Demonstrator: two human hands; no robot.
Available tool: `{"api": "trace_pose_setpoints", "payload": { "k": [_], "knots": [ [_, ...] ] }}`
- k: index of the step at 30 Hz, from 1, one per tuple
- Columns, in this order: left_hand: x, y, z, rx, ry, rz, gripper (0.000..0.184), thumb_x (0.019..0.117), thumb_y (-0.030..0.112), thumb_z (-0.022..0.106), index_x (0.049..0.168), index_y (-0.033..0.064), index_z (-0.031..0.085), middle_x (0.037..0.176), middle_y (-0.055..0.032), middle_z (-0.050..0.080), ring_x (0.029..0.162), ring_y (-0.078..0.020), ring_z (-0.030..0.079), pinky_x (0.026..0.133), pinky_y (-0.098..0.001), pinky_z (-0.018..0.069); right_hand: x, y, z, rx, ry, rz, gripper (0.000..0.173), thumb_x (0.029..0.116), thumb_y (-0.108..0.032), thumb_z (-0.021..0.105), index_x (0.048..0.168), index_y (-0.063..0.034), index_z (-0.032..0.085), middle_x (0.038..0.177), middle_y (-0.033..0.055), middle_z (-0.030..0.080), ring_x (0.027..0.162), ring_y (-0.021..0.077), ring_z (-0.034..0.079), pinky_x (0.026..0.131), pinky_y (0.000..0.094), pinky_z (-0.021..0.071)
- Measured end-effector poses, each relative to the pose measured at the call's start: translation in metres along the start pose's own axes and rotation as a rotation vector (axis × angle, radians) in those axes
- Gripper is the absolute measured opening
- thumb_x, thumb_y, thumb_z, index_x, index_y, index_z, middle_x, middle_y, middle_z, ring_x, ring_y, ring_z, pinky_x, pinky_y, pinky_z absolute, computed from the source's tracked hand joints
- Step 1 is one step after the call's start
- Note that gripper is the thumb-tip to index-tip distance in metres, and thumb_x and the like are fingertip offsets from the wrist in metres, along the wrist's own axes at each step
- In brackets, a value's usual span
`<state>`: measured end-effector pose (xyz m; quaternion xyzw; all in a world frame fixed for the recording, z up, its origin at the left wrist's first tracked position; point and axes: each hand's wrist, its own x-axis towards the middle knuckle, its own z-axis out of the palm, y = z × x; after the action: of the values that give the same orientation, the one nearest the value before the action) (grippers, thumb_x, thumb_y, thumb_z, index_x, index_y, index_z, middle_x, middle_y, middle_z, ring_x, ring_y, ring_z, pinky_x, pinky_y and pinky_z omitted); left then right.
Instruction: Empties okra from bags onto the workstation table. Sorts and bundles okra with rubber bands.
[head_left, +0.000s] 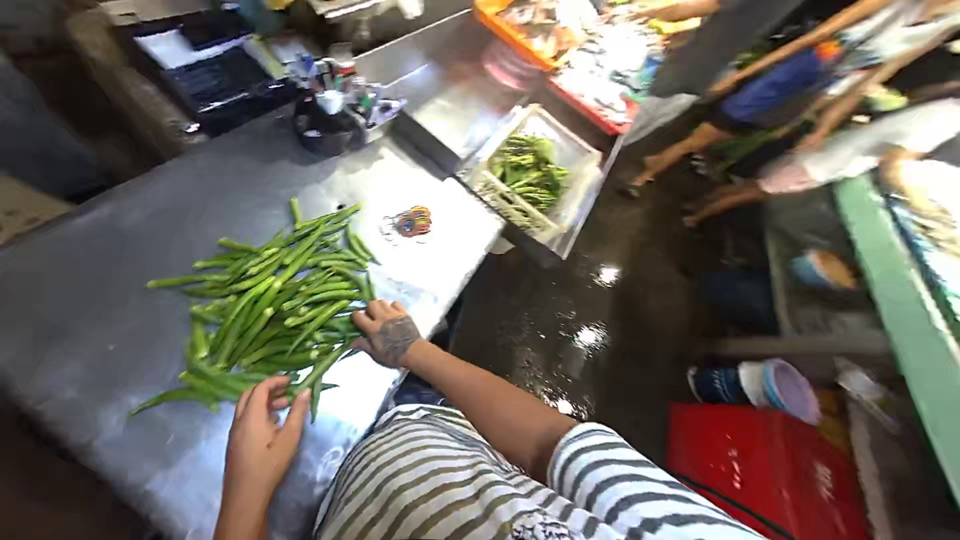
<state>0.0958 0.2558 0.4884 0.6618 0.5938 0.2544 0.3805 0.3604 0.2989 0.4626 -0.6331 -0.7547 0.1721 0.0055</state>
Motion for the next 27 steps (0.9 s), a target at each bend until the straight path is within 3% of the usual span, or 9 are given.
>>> {"api": "trace_pose_setpoints", "payload": {
  "k": [3,5,10,15,20,24,27],
  "knots": [
    [0.003,0.002,0.008,0.019,-0.018,0.012,0.048,0.0911,0.041,0.067,0.122,0.0035,0.064,0.112,-0.0145,0.065,0.09,-0.0225,0.065,0.074,-0.0408,0.0567,-0.005,0.001,0.005,-0.062,0.041,-0.065,0.05,0.1039,-0.048,0.05,0.152,-0.0332,0.049,0.13,0.0159,0.062,0.119,0.0345,0.06,0.09,0.0527,0.0504],
    [0.007,0.0,0.011,0.047,-0.043,0.029,0.05,0.0905,0.042,0.067,0.122,0.0034,0.064,0.112,-0.0138,0.065,0.089,-0.0223,0.065,0.074,-0.0408,0.0561,-0.008,-0.001,0.009,-0.059,0.076,-0.056,0.046,0.1048,-0.046,0.049,0.149,-0.0357,0.052,0.128,0.0163,0.062,0.117,0.0346,0.06,0.089,0.052,0.0507],
    [0.017,0.0,0.006,0.146,-0.178,0.042,0.053,0.091,0.039,0.07,0.126,0.0007,0.062,0.117,-0.0203,0.063,0.093,-0.0309,0.065,0.078,-0.0504,0.0557,-0.005,-0.001,0.009,0.031,0.016,0.008,0.043,0.1051,-0.045,0.052,0.145,-0.0286,0.056,0.124,0.0191,0.062,0.116,0.0359,0.061,0.093,0.0529,0.0494],
    [0.026,-0.002,0.001,0.192,-0.288,0.053,0.055,0.0913,0.037,0.073,0.127,-0.0028,0.061,0.116,-0.0243,0.062,0.091,-0.0327,0.066,0.078,-0.051,0.0565,-0.002,0.003,0.006,0.094,0.022,0.018,0.048,0.1027,-0.046,0.057,0.14,-0.0171,0.058,0.118,0.0205,0.064,0.108,0.0363,0.065,0.092,0.0516,0.0514],
    [0.039,0.013,-0.003,0.194,-0.339,0.025,0.052,0.0946,0.036,0.071,0.127,-0.0032,0.061,0.115,-0.0215,0.067,0.095,-0.0309,0.068,0.082,-0.0494,0.0571,0.002,0.01,0.011,0.164,0.069,-0.051,0.042,0.103,-0.039,0.059,0.128,-0.0059,0.061,0.119,0.0193,0.064,0.104,0.0343,0.067,0.088,0.0493,0.0555],
    [0.042,0.025,0.0,0.197,-0.261,0.001,0.046,0.0963,0.035,0.069,0.123,-0.0022,0.063,0.112,-0.0198,0.068,0.096,-0.0282,0.068,0.081,-0.0463,0.0577,0.006,0.019,0.013,0.23,0.048,-0.097,0.041,0.099,-0.038,0.062,0.126,-0.0076,0.06,0.115,0.0161,0.067,0.099,0.0316,0.069,0.084,0.0498,0.055],
    [0.043,0.036,0.005,0.215,-0.215,-0.04,0.046,0.096,0.034,0.07,0.121,-0.0037,0.063,0.112,-0.0209,0.068,0.099,-0.0276,0.068,0.085,-0.045,0.0571,0.006,0.023,0.016,0.203,0.051,-0.167,0.035,0.1024,-0.036,0.057,0.127,-0.0116,0.061,0.109,0.0137,0.07,0.095,0.0306,0.07,0.083,0.0512,0.0546]
  ]
}}
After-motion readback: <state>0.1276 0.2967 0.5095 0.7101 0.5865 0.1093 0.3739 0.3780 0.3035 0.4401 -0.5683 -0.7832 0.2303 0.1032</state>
